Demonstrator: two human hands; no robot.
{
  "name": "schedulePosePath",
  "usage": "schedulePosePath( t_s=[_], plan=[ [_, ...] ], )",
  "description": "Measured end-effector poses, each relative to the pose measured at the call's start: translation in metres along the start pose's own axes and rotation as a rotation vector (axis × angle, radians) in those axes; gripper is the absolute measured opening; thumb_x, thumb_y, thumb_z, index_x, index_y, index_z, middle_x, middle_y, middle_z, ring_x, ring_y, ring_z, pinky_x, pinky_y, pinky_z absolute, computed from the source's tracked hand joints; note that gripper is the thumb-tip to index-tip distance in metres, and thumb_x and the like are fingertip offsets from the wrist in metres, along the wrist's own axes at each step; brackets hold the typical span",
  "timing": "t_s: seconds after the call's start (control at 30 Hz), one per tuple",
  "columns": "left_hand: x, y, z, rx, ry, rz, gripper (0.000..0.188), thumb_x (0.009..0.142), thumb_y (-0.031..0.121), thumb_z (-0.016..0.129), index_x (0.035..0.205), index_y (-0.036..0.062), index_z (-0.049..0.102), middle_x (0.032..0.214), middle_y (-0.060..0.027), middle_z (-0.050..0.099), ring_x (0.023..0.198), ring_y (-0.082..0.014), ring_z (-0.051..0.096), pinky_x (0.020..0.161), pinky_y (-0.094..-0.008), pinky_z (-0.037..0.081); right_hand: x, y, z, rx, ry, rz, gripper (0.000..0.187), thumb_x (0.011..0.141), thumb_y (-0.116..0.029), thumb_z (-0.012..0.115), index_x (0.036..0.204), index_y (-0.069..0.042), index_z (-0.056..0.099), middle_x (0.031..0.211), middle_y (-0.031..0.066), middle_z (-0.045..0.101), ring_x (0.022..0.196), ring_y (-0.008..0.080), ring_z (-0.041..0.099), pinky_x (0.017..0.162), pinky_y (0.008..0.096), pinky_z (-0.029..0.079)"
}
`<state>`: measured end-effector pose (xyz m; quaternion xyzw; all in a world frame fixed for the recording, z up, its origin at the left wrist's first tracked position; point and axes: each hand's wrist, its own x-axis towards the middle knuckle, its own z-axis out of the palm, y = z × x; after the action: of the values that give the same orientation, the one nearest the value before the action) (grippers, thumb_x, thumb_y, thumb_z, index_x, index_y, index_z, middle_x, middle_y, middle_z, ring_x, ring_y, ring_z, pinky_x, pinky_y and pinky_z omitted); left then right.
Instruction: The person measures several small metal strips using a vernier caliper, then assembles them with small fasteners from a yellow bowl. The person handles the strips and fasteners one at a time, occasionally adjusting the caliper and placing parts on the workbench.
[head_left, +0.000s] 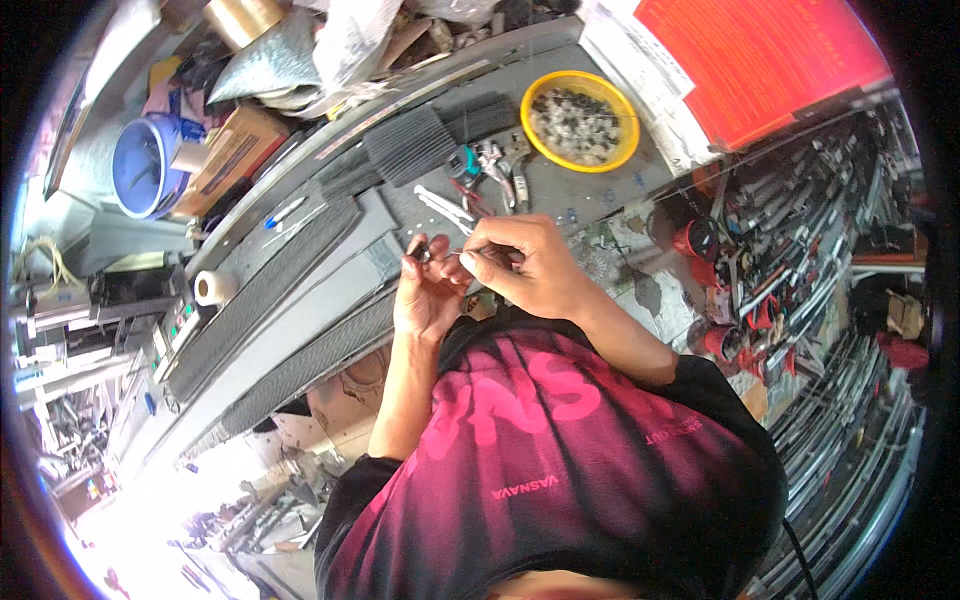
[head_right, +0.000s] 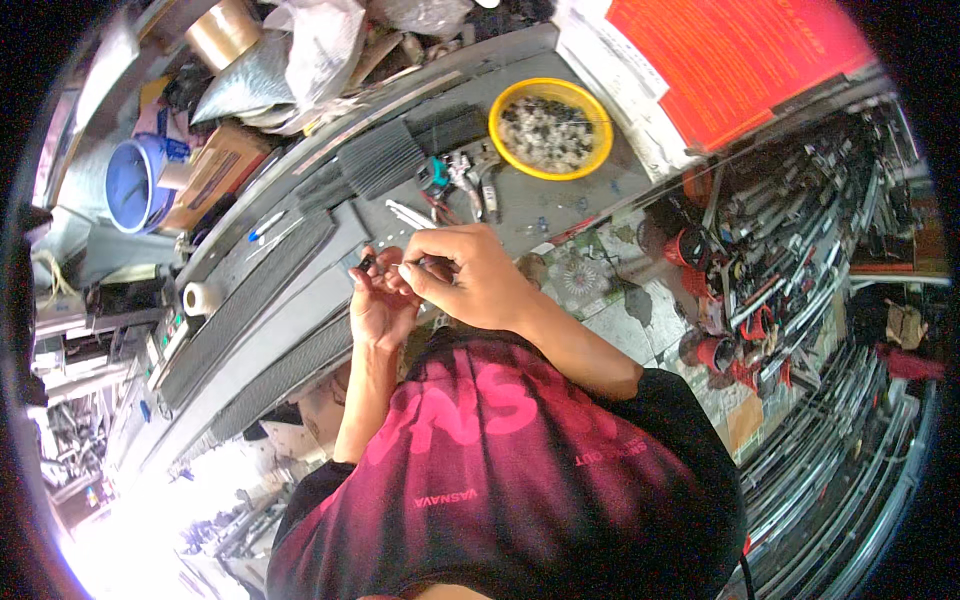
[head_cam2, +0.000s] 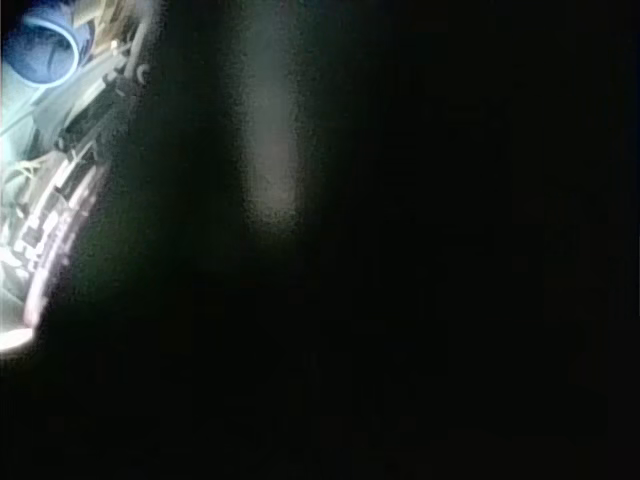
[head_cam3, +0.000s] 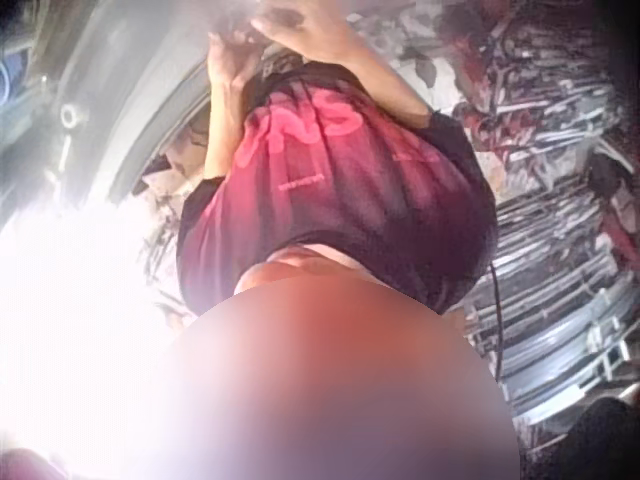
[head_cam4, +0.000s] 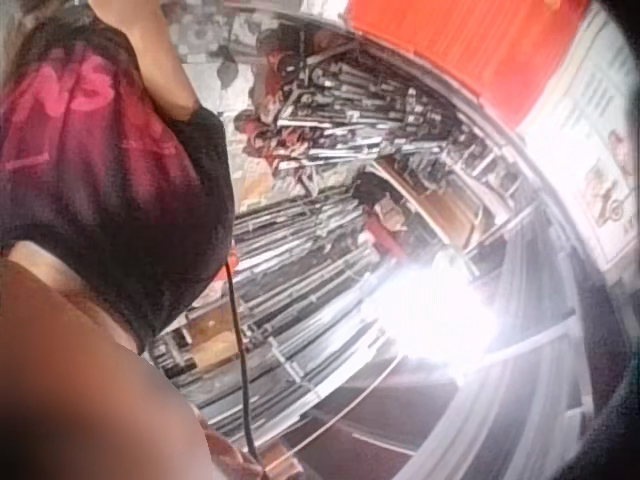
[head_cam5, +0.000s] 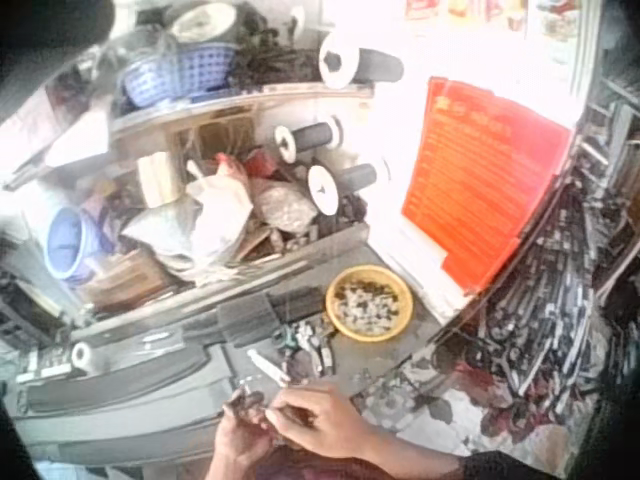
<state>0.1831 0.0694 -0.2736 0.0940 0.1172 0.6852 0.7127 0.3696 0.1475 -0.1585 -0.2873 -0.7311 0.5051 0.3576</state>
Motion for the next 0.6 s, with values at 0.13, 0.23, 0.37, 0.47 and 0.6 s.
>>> schedulePosePath(
  t_s=[0.13, 0.23, 0.37, 0.47, 0.6],
  plan=[
    [-0.006, -0.005, 0.002, -0.019, 0.026, 0.010, 0.044, 0.095, 0.044, 0.085, 0.134, 0.0261, 0.075, 0.120, 0.0058, 0.065, 0.095, -0.0118, 0.061, 0.088, -0.0341, 0.051, 0.008, -0.017, 0.007, -0.022, -0.048, -0.062, 0.017, 0.097, -0.018, 0.077, 0.093, -0.003, 0.071, 0.071, 0.0082, 0.061, 0.059, 0.0191, 0.057, 0.058, 0.0358, 0.045],
    [-0.011, -0.006, -0.001, -0.010, 0.041, 0.002, 0.044, 0.095, 0.041, 0.086, 0.134, 0.0239, 0.075, 0.120, 0.0009, 0.070, 0.096, -0.0148, 0.065, 0.091, -0.0382, 0.055, 0.011, -0.015, 0.012, -0.065, -0.066, -0.103, 0.018, 0.097, -0.018, 0.077, 0.092, -0.002, 0.070, 0.071, 0.0107, 0.061, 0.060, 0.0242, 0.059, 0.060, 0.0382, 0.046],
    [-0.013, -0.003, -0.010, 0.005, 0.008, -0.020, 0.043, 0.094, 0.032, 0.088, 0.134, 0.0200, 0.076, 0.124, -0.0073, 0.076, 0.107, -0.0234, 0.073, 0.097, -0.0443, 0.060, 0.011, -0.011, 0.017, -0.080, -0.080, -0.110, 0.019, 0.097, -0.017, 0.076, 0.091, -0.001, 0.069, 0.072, 0.0137, 0.062, 0.062, 0.0303, 0.060, 0.062, 0.0411, 0.047],
    [-0.011, -0.001, -0.018, 0.088, -0.055, -0.018, 0.043, 0.097, 0.041, 0.083, 0.136, 0.0235, 0.075, 0.133, -0.0084, 0.075, 0.124, -0.0307, 0.068, 0.110, -0.0516, 0.053, 0.010, -0.011, 0.016, -0.085, -0.113, -0.053, 0.018, 0.097, -0.016, 0.077, 0.090, -0.001, 0.068, 0.073, 0.0142, 0.063, 0.063, 0.0311, 0.061, 0.062, 0.0415, 0.047],
    [-0.010, 0.001, -0.024, 0.103, -0.100, -0.028, 0.043, 0.098, 0.041, 0.084, 0.136, 0.0223, 0.075, 0.134, -0.0094, 0.074, 0.129, -0.0331, 0.067, 0.114, -0.0526, 0.051, 0.011, -0.012, 0.016, -0.096, -0.103, -0.070, 0.019, 0.096, -0.016, 0.077, 0.090, 0.000, 0.067, 0.073, 0.0150, 0.063, 0.064, 0.0327, 0.062, 0.063, 0.0419, 0.048]
  ],
)
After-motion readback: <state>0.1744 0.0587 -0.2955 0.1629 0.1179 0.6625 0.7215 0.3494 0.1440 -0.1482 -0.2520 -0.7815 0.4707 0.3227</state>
